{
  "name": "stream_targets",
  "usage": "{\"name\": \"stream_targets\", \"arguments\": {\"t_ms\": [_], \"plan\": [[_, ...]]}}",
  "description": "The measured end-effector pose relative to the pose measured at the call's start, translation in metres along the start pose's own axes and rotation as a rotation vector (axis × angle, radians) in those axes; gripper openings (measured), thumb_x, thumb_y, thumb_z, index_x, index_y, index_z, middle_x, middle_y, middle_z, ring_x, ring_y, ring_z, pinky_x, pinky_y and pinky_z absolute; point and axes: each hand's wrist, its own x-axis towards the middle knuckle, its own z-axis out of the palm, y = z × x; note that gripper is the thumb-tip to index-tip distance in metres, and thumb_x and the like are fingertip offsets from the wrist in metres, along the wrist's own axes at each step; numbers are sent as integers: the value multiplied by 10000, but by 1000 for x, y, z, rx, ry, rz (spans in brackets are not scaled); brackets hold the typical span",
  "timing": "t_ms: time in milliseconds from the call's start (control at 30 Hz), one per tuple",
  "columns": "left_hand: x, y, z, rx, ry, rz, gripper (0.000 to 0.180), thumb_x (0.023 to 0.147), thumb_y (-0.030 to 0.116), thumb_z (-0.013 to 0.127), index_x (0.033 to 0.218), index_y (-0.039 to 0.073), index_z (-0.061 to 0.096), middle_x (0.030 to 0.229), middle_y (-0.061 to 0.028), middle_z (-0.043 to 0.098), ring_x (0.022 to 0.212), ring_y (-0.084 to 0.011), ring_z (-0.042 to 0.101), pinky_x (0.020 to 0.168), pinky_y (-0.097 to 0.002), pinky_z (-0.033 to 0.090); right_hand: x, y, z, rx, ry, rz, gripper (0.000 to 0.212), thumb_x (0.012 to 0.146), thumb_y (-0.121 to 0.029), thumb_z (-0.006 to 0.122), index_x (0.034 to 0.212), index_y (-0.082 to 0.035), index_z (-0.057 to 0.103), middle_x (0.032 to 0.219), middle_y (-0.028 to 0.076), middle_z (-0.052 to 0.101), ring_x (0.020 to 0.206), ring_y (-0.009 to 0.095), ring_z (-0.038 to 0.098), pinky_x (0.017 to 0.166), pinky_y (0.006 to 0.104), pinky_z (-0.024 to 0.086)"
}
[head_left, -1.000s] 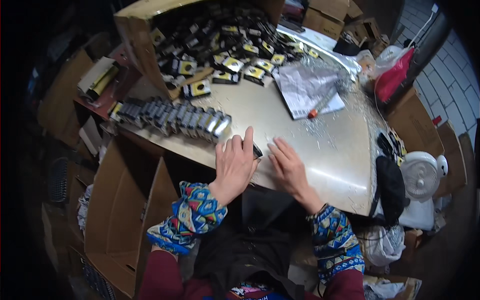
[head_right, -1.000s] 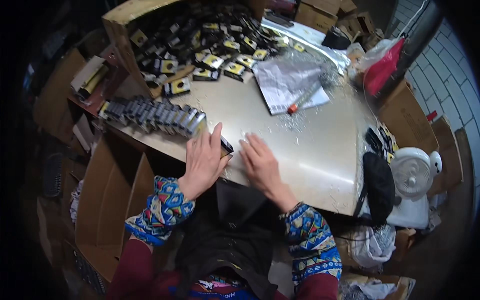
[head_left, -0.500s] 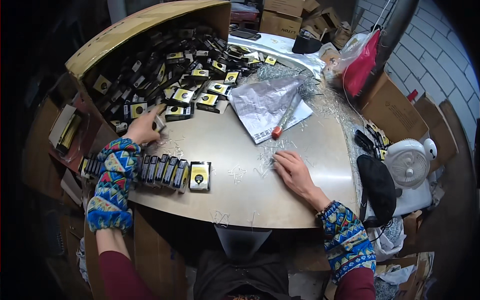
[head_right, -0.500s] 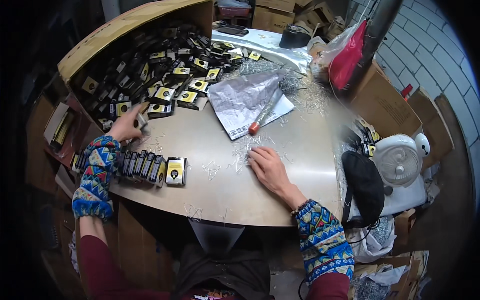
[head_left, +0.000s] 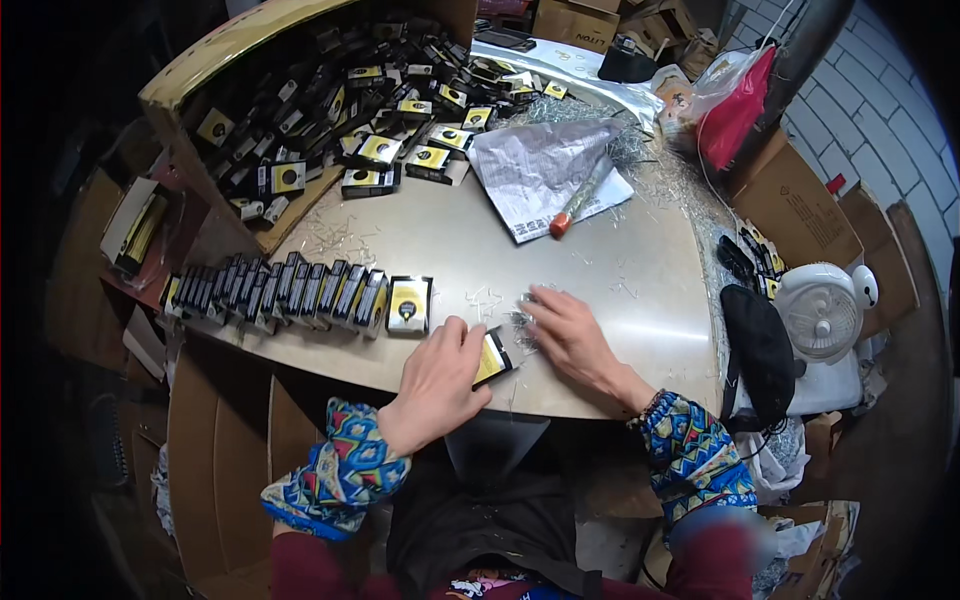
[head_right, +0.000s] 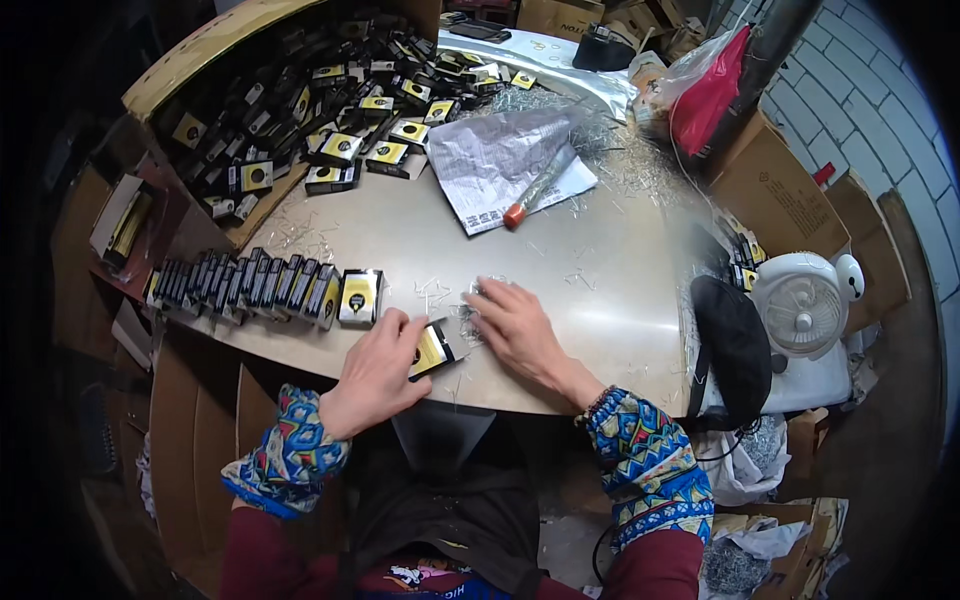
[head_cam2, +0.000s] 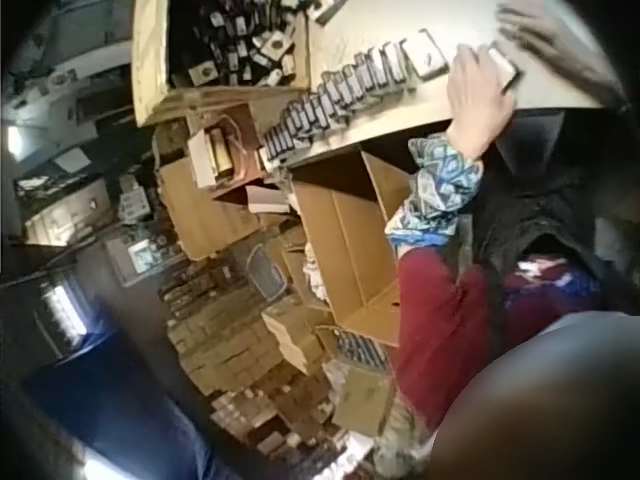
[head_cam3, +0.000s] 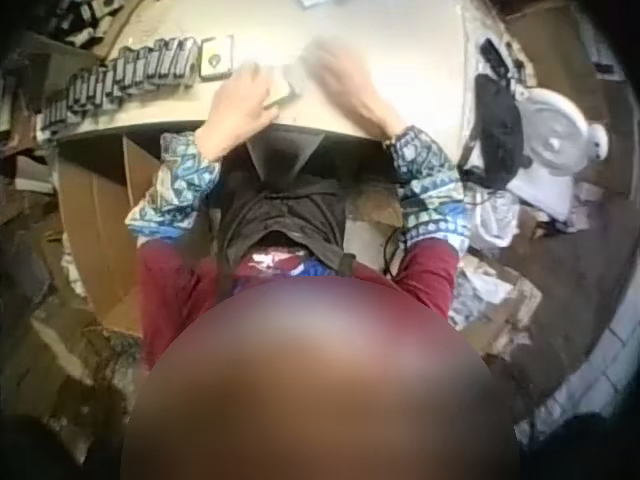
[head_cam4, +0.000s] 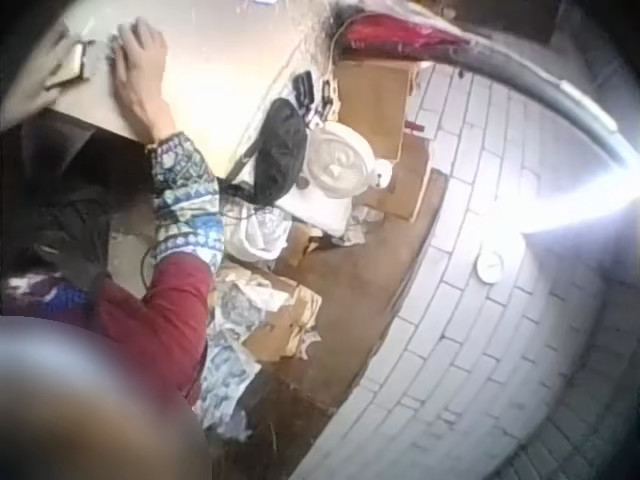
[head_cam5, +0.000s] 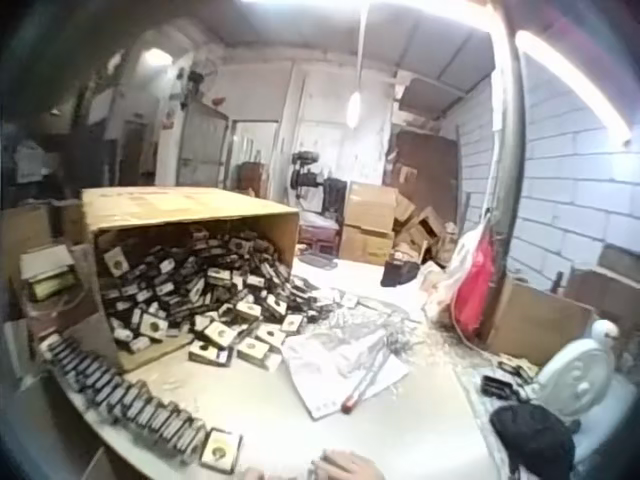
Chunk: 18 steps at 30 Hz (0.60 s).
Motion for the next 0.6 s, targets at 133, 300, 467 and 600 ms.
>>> {"name": "stream_targets", "arguments": {"t_ms": [133, 300, 467, 600], "plan": [[-4, -5, -5, -167, -54, -89, 708, 722, 173, 742, 1300, -2, 373, 1150, -181, 528, 1046, -350, 562, 871, -420, 470, -1, 7, -6, -201, 224, 158, 486, 968, -299, 535, 1393, -70, 476, 1464, 250, 379, 1394, 386, 311, 1138, 477, 245], [-54, -27, 6, -1275, 166, -382, 497, 954, 207, 599, 1375, 47, 388, 1123, -28, 570, 1019, -92, 560, 867, -251, 485, 22, -16, 24, -241, 54, 140, 594, 981, -452, 455, 1483, -153, 346, 1521, 262, 259, 1427, 392, 237, 1166, 487, 173], [-146, -65, 67, -1507, 291, -732, 287, 974, 145, 422, 1249, 91, 481, 1115, -31, 605, 974, -143, 622, 777, -300, 552, 31, -61, 44, -216, -25, -21, 503, 975, -432, 471, 1413, -185, 468, 1508, 210, 324, 1413, 378, 273, 1162, 489, 194], [-169, -45, 142, -1180, -1, -863, 285, 899, 79, 514, 1183, 57, 538, 1013, -22, 587, 864, -101, 561, 741, -244, 470, 3, -93, 60, -205, 41, -32, 444, 970, -366, 504, 1359, -153, 523, 1462, 211, 387, 1388, 382, 317, 1135, 507, 246]]}}
